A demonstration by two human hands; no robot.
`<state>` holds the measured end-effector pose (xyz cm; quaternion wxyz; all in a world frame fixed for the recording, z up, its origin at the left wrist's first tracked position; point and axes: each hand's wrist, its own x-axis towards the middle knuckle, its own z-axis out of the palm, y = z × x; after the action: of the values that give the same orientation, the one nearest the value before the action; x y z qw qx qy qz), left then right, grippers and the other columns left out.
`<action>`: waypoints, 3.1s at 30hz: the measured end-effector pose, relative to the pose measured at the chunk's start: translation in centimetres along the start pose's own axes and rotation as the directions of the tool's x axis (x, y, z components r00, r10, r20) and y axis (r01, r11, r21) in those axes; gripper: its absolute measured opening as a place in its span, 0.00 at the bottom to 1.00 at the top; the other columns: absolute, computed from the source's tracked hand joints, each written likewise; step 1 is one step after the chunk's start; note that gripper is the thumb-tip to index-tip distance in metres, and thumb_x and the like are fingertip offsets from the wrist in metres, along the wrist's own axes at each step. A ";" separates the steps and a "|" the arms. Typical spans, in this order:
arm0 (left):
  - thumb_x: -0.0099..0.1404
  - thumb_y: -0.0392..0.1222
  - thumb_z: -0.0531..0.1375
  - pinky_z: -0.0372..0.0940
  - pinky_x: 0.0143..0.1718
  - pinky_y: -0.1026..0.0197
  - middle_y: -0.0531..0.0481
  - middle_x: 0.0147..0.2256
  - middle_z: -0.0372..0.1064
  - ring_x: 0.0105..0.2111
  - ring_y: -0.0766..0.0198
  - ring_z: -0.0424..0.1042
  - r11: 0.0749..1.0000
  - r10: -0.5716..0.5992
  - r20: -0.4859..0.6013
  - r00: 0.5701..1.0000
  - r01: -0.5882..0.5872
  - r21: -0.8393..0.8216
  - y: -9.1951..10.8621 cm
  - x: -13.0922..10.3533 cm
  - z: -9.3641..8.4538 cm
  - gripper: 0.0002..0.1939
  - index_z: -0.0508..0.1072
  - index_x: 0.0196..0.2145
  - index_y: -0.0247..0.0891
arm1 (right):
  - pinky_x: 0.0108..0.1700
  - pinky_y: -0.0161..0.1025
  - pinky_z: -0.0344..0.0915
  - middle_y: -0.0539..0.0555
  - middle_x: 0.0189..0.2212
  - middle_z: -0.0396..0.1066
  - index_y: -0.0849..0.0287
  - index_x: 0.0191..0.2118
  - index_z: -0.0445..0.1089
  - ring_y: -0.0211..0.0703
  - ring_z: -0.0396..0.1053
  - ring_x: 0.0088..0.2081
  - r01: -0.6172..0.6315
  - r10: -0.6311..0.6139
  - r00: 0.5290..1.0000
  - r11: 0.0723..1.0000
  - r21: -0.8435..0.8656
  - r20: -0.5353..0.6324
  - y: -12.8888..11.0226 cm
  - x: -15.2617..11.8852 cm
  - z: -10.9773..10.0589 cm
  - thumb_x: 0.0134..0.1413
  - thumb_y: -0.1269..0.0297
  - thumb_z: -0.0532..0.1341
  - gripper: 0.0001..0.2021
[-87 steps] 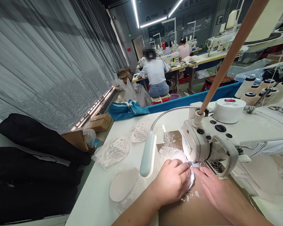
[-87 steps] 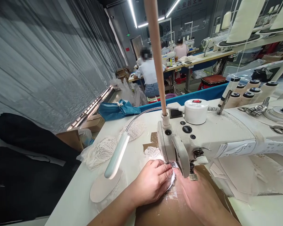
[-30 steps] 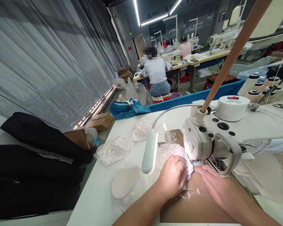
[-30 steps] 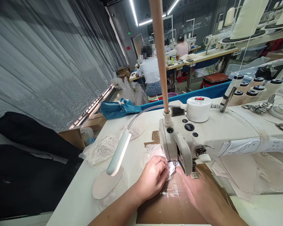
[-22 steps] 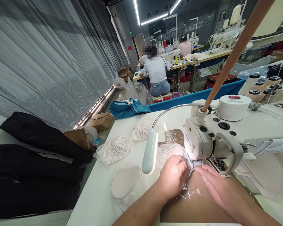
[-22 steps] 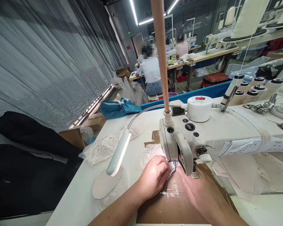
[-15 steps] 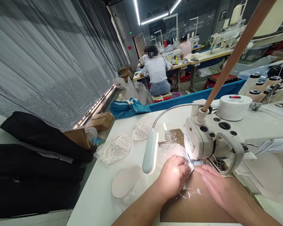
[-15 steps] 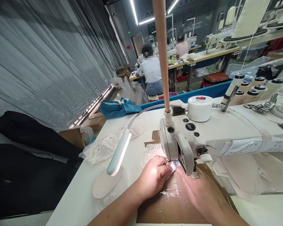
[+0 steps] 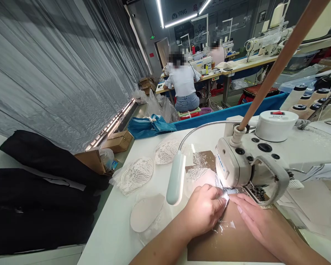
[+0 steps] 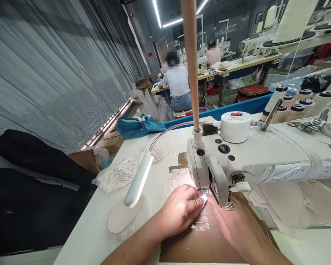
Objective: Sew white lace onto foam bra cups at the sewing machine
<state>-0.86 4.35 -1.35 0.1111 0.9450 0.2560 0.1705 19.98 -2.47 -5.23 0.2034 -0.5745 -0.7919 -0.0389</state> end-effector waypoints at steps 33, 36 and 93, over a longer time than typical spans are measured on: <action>0.69 0.45 0.57 0.64 0.40 0.53 0.46 0.47 0.73 0.41 0.55 0.67 0.995 -0.026 -0.015 1.000 0.027 0.100 0.9 -0.1 0.5 0.14 0.72 0.48 0.36 | 0.36 0.39 0.72 0.56 0.40 0.79 0.53 0.51 0.73 0.48 0.76 0.41 0.086 -0.096 0.995 0.979 -0.184 -0.042 0.2 0.3 0.5 0.56 0.74 0.51 0.22; 0.68 0.47 0.58 0.64 0.42 0.53 0.46 0.47 0.74 0.42 0.54 0.67 0.997 -0.041 -0.006 0.999 0.041 0.069 0.7 0.0 0.5 0.15 0.72 0.48 0.36 | 0.40 0.42 0.73 0.57 0.38 0.79 0.53 0.50 0.74 0.49 0.76 0.42 0.025 -0.032 0.998 0.990 -0.139 -0.053 0.2 0.5 0.2 0.58 0.71 0.51 0.20; 0.66 0.55 0.54 0.45 0.63 0.41 0.37 0.58 0.63 0.62 0.40 0.54 0.539 -0.820 -0.196 0.538 0.841 0.049 -1.4 -6.9 -8.4 0.29 0.63 0.59 0.36 | 0.37 0.41 0.73 0.56 0.43 0.76 0.51 0.52 0.69 0.49 0.76 0.41 0.285 -0.282 0.959 0.946 0.153 -0.037 3.9 -1.0 3.4 0.63 0.63 0.52 0.15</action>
<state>-10.27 2.92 4.07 0.0938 0.6993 0.6927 0.1495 22.92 -1.03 -9.38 0.2459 -0.4367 -0.8653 -0.0095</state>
